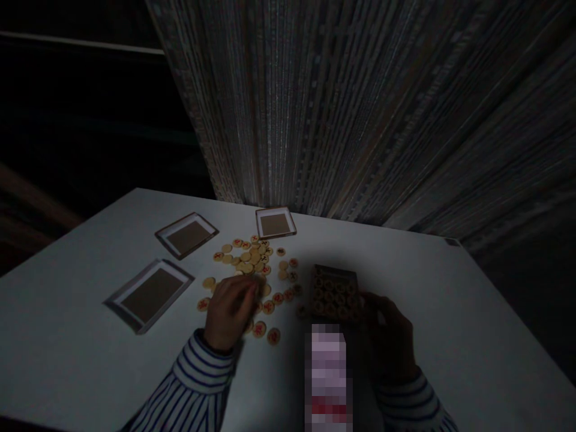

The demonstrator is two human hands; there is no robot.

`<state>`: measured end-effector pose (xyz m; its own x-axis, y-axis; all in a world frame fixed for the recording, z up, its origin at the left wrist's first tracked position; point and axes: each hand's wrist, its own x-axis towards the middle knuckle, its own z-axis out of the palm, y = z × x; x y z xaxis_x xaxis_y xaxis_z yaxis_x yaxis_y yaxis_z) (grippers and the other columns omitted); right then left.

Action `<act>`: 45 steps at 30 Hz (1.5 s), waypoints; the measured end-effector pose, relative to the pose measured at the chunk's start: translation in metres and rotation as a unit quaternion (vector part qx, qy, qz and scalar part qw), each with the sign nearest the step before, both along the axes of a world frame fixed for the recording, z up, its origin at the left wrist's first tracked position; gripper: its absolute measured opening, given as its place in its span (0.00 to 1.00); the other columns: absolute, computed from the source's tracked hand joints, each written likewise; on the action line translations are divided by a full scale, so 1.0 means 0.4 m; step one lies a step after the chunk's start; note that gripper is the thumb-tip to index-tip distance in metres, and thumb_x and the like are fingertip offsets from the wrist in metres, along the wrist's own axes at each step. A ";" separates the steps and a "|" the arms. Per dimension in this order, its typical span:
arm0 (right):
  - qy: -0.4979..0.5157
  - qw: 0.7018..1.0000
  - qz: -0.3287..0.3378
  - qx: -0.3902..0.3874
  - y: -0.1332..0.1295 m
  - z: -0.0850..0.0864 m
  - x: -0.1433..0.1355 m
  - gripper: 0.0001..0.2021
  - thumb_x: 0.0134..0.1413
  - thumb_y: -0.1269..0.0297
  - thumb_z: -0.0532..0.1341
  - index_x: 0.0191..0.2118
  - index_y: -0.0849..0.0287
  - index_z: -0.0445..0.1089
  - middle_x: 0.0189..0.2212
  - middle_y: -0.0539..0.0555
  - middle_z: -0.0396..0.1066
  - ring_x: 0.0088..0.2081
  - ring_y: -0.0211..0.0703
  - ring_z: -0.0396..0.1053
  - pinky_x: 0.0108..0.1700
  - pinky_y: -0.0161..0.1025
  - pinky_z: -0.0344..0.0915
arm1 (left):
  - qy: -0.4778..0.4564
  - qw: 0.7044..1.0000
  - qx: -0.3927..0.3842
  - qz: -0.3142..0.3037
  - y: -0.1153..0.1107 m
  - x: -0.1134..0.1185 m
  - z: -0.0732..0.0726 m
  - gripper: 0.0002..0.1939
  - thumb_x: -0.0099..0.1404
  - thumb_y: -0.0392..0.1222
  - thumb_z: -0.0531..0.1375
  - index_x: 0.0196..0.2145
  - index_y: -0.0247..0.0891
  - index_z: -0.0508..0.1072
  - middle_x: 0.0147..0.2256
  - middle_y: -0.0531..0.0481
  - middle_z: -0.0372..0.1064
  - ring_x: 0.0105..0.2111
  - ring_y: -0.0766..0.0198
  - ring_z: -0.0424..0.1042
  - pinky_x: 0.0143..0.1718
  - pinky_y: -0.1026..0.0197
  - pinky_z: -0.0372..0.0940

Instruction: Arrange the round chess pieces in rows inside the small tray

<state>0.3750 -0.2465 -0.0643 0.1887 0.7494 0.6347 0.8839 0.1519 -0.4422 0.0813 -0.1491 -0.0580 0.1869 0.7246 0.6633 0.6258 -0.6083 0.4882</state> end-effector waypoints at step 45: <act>-0.068 0.993 0.092 0.002 -0.009 0.027 -0.037 0.08 0.57 0.73 0.54 0.40 0.57 0.66 0.25 0.52 0.69 0.28 0.40 0.66 0.30 0.38 0.65 | 0.290 0.930 -0.099 -0.205 -0.021 0.166 0.018 0.17 0.52 0.39 0.66 0.41 0.39 0.75 0.55 0.38 0.61 0.57 0.45 0.55 0.57 0.33 0.45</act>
